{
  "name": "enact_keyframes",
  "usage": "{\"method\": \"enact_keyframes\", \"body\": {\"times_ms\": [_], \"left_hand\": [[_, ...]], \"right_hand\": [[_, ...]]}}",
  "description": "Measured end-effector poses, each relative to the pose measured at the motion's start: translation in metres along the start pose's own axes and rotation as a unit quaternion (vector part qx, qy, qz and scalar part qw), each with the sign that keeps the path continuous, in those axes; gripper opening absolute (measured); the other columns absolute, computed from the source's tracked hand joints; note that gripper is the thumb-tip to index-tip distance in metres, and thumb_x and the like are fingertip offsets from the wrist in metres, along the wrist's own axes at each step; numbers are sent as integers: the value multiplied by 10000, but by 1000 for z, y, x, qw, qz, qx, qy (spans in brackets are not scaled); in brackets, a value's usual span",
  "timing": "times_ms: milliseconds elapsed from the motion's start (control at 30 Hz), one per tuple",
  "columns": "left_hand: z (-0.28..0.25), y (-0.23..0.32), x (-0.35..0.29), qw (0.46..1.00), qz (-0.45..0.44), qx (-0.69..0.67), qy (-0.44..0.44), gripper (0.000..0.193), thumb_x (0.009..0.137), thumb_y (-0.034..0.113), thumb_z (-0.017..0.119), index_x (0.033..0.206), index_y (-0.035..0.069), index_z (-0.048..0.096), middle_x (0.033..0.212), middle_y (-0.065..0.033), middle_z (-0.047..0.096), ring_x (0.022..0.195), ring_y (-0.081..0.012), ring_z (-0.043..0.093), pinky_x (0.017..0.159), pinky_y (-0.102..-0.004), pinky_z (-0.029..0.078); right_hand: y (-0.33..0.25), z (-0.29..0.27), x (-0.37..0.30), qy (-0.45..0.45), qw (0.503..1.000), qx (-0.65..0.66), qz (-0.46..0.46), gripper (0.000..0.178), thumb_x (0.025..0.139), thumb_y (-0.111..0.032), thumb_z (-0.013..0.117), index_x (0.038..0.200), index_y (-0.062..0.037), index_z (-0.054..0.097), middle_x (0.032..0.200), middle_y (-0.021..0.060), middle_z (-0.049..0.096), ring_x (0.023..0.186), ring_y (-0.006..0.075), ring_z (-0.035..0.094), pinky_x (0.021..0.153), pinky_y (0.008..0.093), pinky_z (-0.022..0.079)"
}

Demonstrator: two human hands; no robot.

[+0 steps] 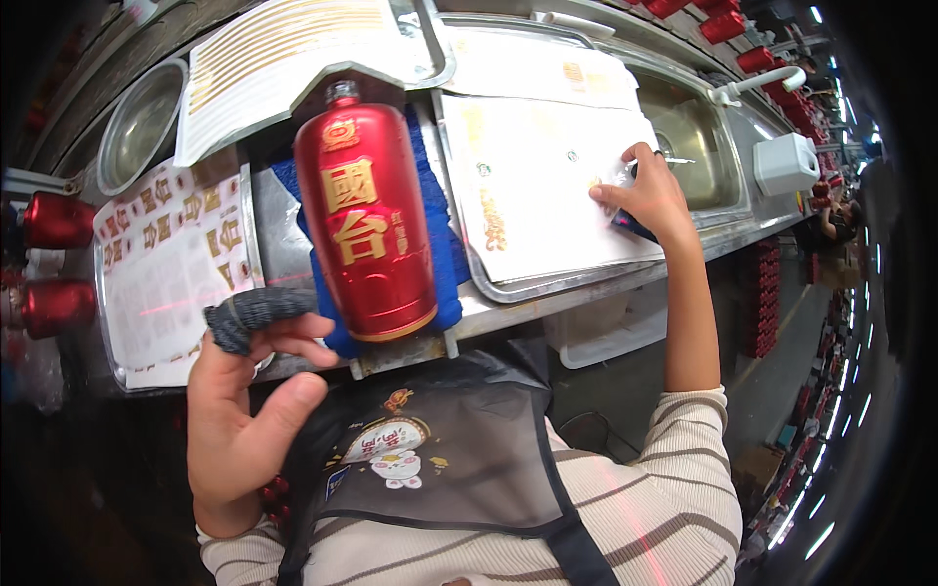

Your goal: The person applies gold stickers to red cylindrical bottles, smoothing each label with a cloth and rotating the bottle to align the design. The person handles multiple bottles one at a time, placing finished bottles aside and picking up new ones from the tray.

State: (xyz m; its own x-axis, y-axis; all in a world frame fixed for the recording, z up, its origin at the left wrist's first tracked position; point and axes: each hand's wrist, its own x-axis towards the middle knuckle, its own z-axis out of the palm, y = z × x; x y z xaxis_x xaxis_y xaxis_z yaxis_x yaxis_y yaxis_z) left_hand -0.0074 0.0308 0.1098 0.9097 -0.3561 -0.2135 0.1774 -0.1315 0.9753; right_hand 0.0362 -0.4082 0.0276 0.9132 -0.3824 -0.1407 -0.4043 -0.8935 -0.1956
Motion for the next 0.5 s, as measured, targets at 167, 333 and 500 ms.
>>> {"method": "enact_keyframes", "body": {"times_ms": [167,333,500], "left_hand": [[-12,-14,12,1000,14,-20,20,475,890,99,666,1308,-49,497,1155,-163,626,975,-198,637,922,-328,487],[-11,-22,23,999,22,-32,22,452,900,88,660,1306,-38,508,1133,-147,638,969,-198,648,919,-326,491],[-20,-30,24,998,18,-47,35,404,914,57,650,1285,-36,518,1126,-139,648,968,-177,652,903,-301,496]], "right_hand": [[48,-13,34,75,994,-55,59,703,690,-398,858,1194,3,574,1153,213,607,1029,344,623,868,420,506],[97,-7,56,-19,953,282,105,468,748,-338,841,986,27,671,803,68,658,668,137,599,616,279,477],[97,-6,62,-64,948,288,123,305,782,-286,839,854,-32,687,720,-2,640,575,45,511,515,212,379]]}}
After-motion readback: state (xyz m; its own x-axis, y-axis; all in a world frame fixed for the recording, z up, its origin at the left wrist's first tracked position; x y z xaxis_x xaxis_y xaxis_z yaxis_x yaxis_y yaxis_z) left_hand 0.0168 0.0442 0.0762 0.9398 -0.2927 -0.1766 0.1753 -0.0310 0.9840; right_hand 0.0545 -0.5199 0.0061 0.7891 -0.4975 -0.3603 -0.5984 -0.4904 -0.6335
